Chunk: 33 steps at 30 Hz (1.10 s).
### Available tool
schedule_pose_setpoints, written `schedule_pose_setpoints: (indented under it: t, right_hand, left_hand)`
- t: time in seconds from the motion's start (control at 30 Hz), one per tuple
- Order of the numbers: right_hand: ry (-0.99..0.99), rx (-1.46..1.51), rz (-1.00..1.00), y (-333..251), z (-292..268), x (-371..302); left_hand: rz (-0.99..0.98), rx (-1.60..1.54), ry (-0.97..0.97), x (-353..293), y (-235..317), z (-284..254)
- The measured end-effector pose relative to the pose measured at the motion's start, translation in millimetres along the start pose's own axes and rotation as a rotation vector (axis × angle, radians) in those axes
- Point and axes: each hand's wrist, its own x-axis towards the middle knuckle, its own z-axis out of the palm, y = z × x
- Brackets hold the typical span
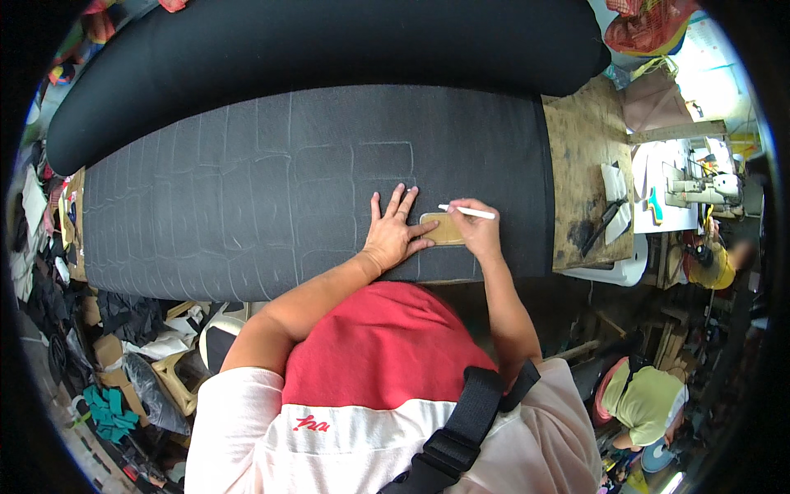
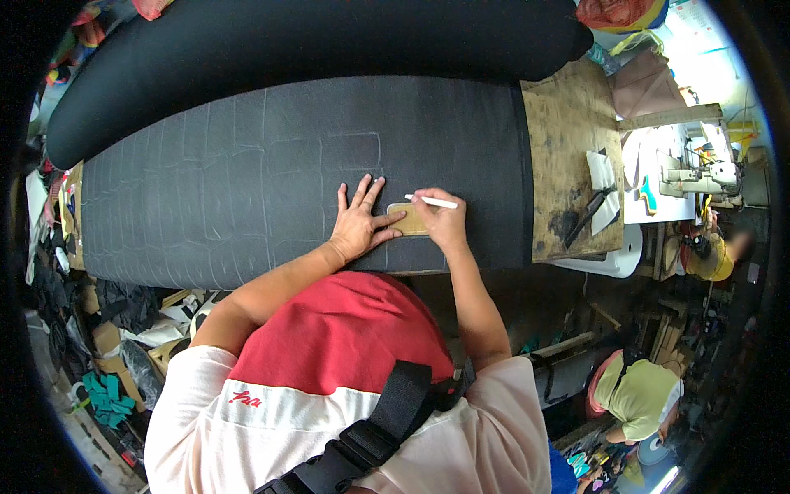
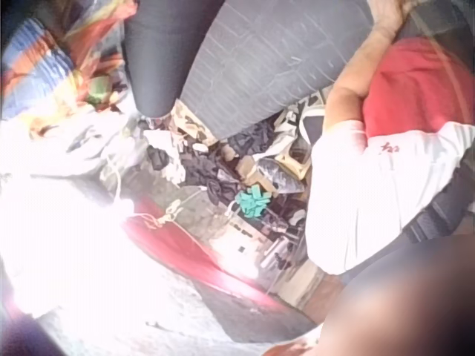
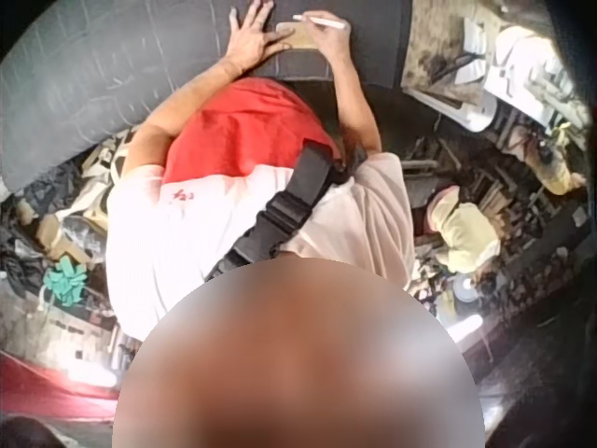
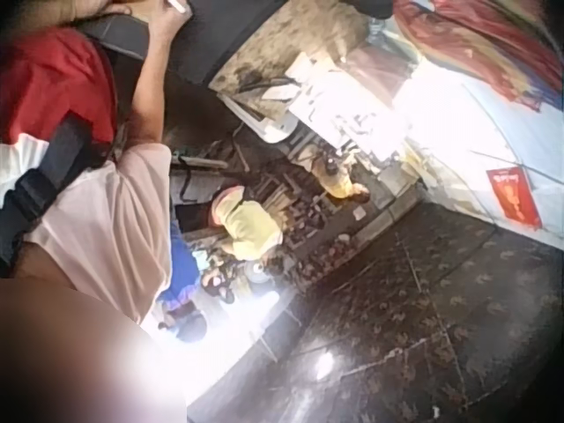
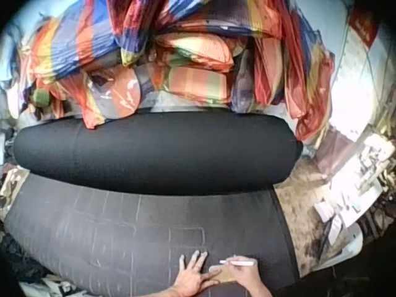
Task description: The person uses a small rectangular template and a white marking tool to trace outlines onto a large roll of black fabric. They reposition the template repeatedly to create a grid of marked sections and briefly use scissors to trim a small piece of paper.
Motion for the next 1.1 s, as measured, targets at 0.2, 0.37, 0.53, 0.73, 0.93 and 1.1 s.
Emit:
schedule_pose_setpoints:
  t: [0.2,0.37,0.53,0.73,0.93,1.1]
  right_hand:
    - [-0.071,-0.286,-0.222,-12.2,17.3,2.1]
    - [-0.007,-0.486,-0.207,-10.2,7.4,-3.0]
    - [0.297,-0.392,-0.153,-2.3,-12.0,-26.1]
    - [0.049,-0.631,0.034,-8.7,-29.4,-51.0]
    - [0.267,-0.161,-0.008,-6.4,-35.3,8.4]
    - [0.163,-0.101,-0.124,-12.0,0.3,45.0]
  left_hand:
    - [0.006,0.0,0.029,0.4,0.2,-2.5]
    - [-0.01,0.003,0.02,0.0,1.4,-2.8]
    - [-0.004,-0.001,0.058,-0.5,2.0,1.3]
    - [0.011,-0.003,0.048,7.5,0.5,-4.4]
    - [-0.115,0.052,0.006,42.9,-19.5,-20.3]
    - [-0.145,0.034,0.013,42.2,-18.6,-16.8]
